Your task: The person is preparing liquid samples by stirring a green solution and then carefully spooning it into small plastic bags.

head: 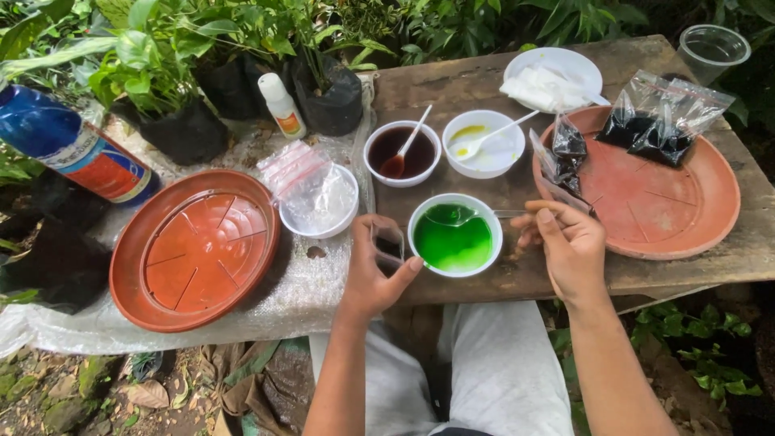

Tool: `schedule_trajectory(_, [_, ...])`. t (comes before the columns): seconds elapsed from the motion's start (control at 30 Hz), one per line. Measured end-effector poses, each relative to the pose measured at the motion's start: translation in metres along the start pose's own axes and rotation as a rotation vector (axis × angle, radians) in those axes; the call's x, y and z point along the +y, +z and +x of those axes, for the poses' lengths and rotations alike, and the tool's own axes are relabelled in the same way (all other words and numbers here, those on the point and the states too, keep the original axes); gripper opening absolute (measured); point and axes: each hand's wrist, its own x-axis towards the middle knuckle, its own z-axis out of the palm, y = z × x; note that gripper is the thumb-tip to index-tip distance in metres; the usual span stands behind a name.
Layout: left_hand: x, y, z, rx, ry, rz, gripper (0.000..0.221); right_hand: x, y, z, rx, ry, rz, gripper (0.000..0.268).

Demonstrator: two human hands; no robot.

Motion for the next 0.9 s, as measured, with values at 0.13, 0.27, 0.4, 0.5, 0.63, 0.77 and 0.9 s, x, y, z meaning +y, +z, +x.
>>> schedule_trajectory(0.13, [0.004,0.002,-0.001,0.000,0.010,0.002,0.056,-0.013,0.008,-0.004,-0.013,-0.044,0.079,0.020])
schedule_trajectory(0.27, [0.000,0.000,-0.002,0.000,-0.004,-0.024,0.057,-0.046,0.027,-0.006,-0.055,-0.134,0.036,0.022])
schedule_trajectory(0.4, [0.003,-0.004,-0.001,-0.006,-0.032,-0.034,0.058,-0.074,0.041,-0.013,-0.142,-0.249,-0.105,0.019])
schedule_trajectory(0.5, [0.007,-0.004,-0.001,-0.006,-0.028,-0.027,0.057,-0.083,0.051,-0.018,-0.190,-0.298,-0.184,0.019])
schedule_trajectory(0.63, [0.003,-0.002,-0.001,0.003,-0.018,-0.034,0.057,-0.097,0.062,-0.024,-0.227,-0.419,-0.420,0.016])
schedule_trajectory(0.77, [-0.002,-0.002,-0.001,0.018,-0.001,0.005,0.057,-0.110,0.075,-0.029,-0.332,-0.634,-0.455,0.017])
schedule_trajectory(0.9, [-0.001,-0.002,-0.003,0.008,-0.006,-0.005,0.058,-0.106,0.071,-0.024,-0.328,-0.605,-0.439,0.016])
